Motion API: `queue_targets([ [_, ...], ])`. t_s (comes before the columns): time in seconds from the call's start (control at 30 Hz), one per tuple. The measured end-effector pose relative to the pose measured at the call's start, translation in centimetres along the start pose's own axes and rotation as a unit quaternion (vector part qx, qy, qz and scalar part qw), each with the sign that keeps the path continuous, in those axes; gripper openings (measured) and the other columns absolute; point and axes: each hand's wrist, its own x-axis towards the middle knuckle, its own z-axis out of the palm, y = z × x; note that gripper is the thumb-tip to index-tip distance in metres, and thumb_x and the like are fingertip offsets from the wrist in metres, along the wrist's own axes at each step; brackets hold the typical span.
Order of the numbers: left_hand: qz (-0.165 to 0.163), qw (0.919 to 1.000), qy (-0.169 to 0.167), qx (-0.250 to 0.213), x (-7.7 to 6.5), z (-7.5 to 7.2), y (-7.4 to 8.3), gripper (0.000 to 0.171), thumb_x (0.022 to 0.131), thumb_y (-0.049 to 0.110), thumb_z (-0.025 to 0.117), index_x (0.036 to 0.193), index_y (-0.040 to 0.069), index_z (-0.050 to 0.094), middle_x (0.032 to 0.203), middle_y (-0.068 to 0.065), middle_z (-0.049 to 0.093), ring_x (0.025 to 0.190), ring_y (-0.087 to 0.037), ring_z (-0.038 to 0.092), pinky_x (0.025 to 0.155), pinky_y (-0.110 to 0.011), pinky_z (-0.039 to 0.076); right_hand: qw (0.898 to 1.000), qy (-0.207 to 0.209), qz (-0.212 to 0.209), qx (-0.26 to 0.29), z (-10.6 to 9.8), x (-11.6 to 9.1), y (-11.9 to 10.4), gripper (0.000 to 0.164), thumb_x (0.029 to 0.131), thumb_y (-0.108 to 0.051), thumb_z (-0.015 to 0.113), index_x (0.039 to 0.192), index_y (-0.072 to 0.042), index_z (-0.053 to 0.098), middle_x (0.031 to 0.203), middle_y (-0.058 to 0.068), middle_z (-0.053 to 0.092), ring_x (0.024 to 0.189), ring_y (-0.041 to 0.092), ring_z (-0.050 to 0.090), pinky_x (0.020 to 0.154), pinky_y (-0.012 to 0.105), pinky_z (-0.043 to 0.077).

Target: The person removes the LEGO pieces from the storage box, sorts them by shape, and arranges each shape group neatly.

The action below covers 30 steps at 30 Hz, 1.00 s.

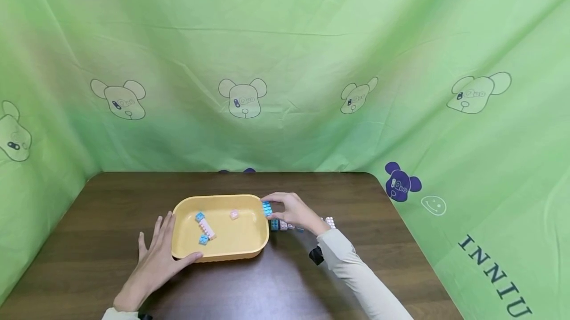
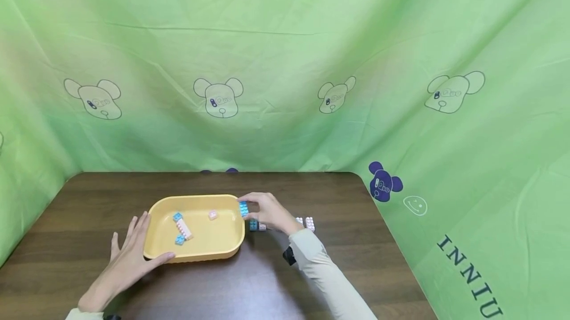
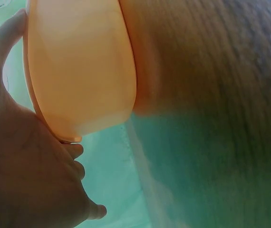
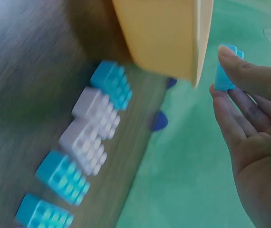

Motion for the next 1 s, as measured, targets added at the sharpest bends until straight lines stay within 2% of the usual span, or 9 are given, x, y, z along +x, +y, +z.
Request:
queue_targets([
  [0.37, 0.000, 1.0000, 0.002, -0.006, 0.1, 0.1, -0.1, 0.128, 0.085, 0.064, 0.080, 0.169, 0.002, 0.005, 0.173, -0.026, 0.015, 0.158, -0.050, 0.010, 0.113, -0.083, -0.004, 0.998, 0.042, 0.036, -0.016, -2.2, -3.4, 4.1, 0.045, 0.086, 0.001, 0.084, 0.129, 0.002, 0.072, 0.128, 0.017, 0.073, 0.122, 0.038, 0.068, 0.105, 0.051, 0.053],
  [0.73, -0.002, 1.0000, -0.002, -0.001, 0.1, 0.0, -0.1, 0.129, 0.086, 0.064, 0.079, 0.169, 0.002, 0.004, 0.173, -0.026, 0.013, 0.158, -0.050, 0.009, 0.114, -0.083, -0.004, 0.994, 0.048, 0.103, -0.003, -3.6, -7.8, 7.5, 0.044, 0.083, 0.007, 0.084, 0.126, 0.004, 0.072, 0.125, 0.019, 0.073, 0.120, 0.043, 0.068, 0.103, 0.055, 0.053],
  [1.0, 0.002, 1.0000, 0.002, -0.002, 0.2, 0.1, -0.2, 0.128, 0.086, 0.065, 0.079, 0.169, 0.000, 0.005, 0.173, -0.027, 0.014, 0.158, -0.050, 0.009, 0.113, -0.083, -0.004, 0.990, 0.059, 0.122, 0.026, -4.8, -10.4, 9.3, 0.043, 0.082, 0.011, 0.083, 0.124, 0.010, 0.070, 0.123, 0.025, 0.072, 0.118, 0.048, 0.068, 0.099, 0.053, 0.055],
])
